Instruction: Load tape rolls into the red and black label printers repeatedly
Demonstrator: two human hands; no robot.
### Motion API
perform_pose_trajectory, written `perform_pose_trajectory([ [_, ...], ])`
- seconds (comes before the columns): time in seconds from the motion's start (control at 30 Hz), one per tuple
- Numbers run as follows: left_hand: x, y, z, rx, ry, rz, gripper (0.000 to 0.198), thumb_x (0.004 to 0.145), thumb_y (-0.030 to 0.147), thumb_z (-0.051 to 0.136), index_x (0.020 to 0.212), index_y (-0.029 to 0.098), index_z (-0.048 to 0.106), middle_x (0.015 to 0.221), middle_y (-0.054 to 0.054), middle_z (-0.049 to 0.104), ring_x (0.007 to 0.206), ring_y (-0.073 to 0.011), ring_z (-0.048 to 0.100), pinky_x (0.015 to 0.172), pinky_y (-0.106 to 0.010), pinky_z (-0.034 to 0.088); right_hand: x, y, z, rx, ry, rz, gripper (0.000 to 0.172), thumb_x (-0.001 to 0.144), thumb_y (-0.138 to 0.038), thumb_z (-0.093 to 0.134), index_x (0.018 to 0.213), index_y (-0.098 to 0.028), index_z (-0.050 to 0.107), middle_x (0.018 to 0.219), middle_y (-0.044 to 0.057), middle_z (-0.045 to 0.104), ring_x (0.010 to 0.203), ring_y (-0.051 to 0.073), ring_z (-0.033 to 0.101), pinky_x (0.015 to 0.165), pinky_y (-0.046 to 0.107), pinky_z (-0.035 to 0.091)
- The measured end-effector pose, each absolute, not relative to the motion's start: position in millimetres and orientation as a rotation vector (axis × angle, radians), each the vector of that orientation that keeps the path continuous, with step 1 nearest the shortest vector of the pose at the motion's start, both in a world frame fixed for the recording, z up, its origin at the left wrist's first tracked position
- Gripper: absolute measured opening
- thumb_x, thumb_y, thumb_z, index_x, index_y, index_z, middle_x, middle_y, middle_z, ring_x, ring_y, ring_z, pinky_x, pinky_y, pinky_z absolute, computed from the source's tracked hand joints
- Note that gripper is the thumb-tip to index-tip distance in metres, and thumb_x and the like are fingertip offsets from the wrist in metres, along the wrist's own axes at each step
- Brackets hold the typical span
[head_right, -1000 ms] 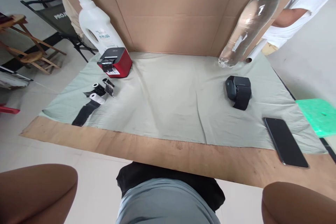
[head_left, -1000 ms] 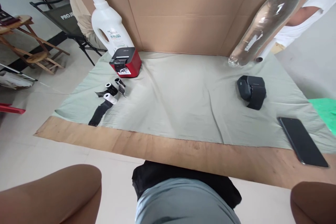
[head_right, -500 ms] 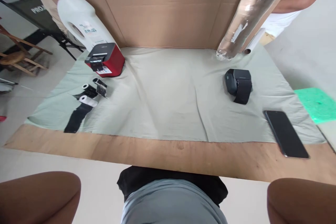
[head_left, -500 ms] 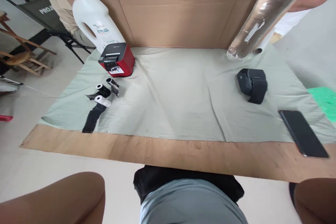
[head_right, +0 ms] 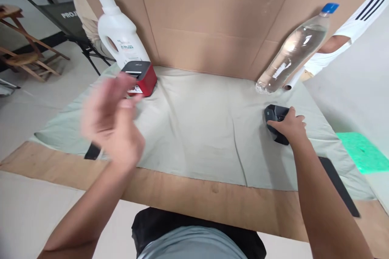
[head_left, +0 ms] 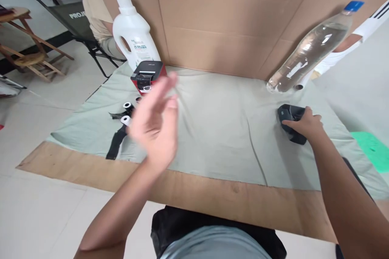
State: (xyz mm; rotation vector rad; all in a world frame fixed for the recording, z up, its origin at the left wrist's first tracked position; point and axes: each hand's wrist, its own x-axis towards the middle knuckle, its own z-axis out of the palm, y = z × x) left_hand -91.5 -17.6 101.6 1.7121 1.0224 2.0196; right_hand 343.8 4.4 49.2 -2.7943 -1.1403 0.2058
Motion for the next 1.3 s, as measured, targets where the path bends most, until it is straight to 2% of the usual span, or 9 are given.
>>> perform_pose_trajectory([
  [0.1,-75,9,53,1.812,1.074,1.759,0.025,0.103,0.032,0.054,0.117,0.022,0.071,0.116,-0.004,0.076,0.112,-0.0198,0.072,0.103,-0.038,0.059,315,3,51,-2.693,-1.125,0.137,0.098,0.085,-0.065,0.069,0.158,-0.011,0.032,0.146,0.035,0.038,0.134,0.046,0.044,0.093,0.046,0.037],
  [0.2,-57,29,1,1.948,1.099,1.361,0.028,0.100,0.025,0.052,0.122,0.020,0.070,0.120,-0.007,0.076,0.115,-0.0199,0.071,0.107,-0.038,0.056,258,3,57,-2.470,-1.311,0.137,0.099,0.081,-0.059,0.073,0.157,-0.011,0.032,0.138,0.031,0.045,0.128,0.043,0.050,0.094,0.044,0.041],
  [0.27,-52,34,-20,2.111,1.109,1.088,0.038,0.099,0.023,0.052,0.136,0.021,0.063,0.131,-0.008,0.071,0.123,-0.0213,0.067,0.114,-0.042,0.050,211,7,57,-2.329,-1.474,0.166,0.105,0.074,-0.052,0.079,0.158,-0.012,0.029,0.132,0.025,0.047,0.121,0.041,0.054,0.095,0.045,0.044],
  [0.4,-57,34,-24,2.324,1.149,0.735,0.058,0.101,0.020,0.044,0.158,0.021,0.036,0.153,-0.009,0.054,0.141,-0.0216,0.053,0.128,-0.049,0.029,129,15,47,-2.174,-1.738,0.183,0.106,0.074,-0.053,0.075,0.159,-0.013,0.025,0.124,0.021,0.048,0.112,0.039,0.055,0.095,0.046,0.046],
  [0.57,-70,44,-21,2.395,1.175,0.641,0.061,0.099,0.011,0.036,0.158,0.022,0.034,0.155,-0.007,0.051,0.147,-0.0191,0.046,0.131,-0.052,0.019,92,10,41,-2.212,-1.796,0.037,0.101,0.079,-0.058,0.072,0.157,-0.011,0.029,0.119,0.022,0.047,0.106,0.039,0.054,0.086,0.046,0.048],
  [0.83,-62,48,-29,2.424,1.167,0.583,0.059,0.097,0.009,0.035,0.155,0.018,0.040,0.151,-0.011,0.055,0.146,-0.0201,0.048,0.131,-0.051,0.020,93,5,40,-2.332,-1.807,0.047,0.101,0.082,-0.064,0.069,0.155,-0.003,0.032,0.121,0.030,0.048,0.105,0.044,0.056,0.080,0.047,0.049],
  [1.1,-56,45,-32,2.415,1.224,0.559,0.061,0.095,0.008,0.037,0.155,0.020,0.042,0.150,-0.009,0.057,0.144,-0.0222,0.050,0.131,-0.054,0.019,98,4,40,-2.390,-1.835,0.177,0.104,0.083,-0.071,0.066,0.157,-0.008,0.030,0.124,0.028,0.049,0.107,0.044,0.060,0.079,0.045,0.050],
  [1.2,-53,40,-30,2.400,1.238,0.554,0.062,0.096,0.006,0.035,0.155,0.022,0.040,0.151,-0.009,0.056,0.146,-0.0227,0.047,0.130,-0.059,0.016,113,8,49,-2.372,-1.881,0.398,0.093,0.090,-0.074,0.054,0.159,-0.015,0.030,0.128,0.025,0.050,0.106,0.041,0.063,0.081,0.044,0.051],
  [1.3,-51,35,-25,2.384,1.249,0.510,0.068,0.093,0.002,0.030,0.157,0.022,0.035,0.156,-0.009,0.050,0.150,-0.0223,0.041,0.129,-0.063,0.012,133,15,55,-2.298,-1.989,0.579,0.072,0.103,-0.058,0.036,0.163,-0.020,0.025,0.128,0.021,0.054,0.105,0.036,0.065,0.087,0.042,0.050],
])
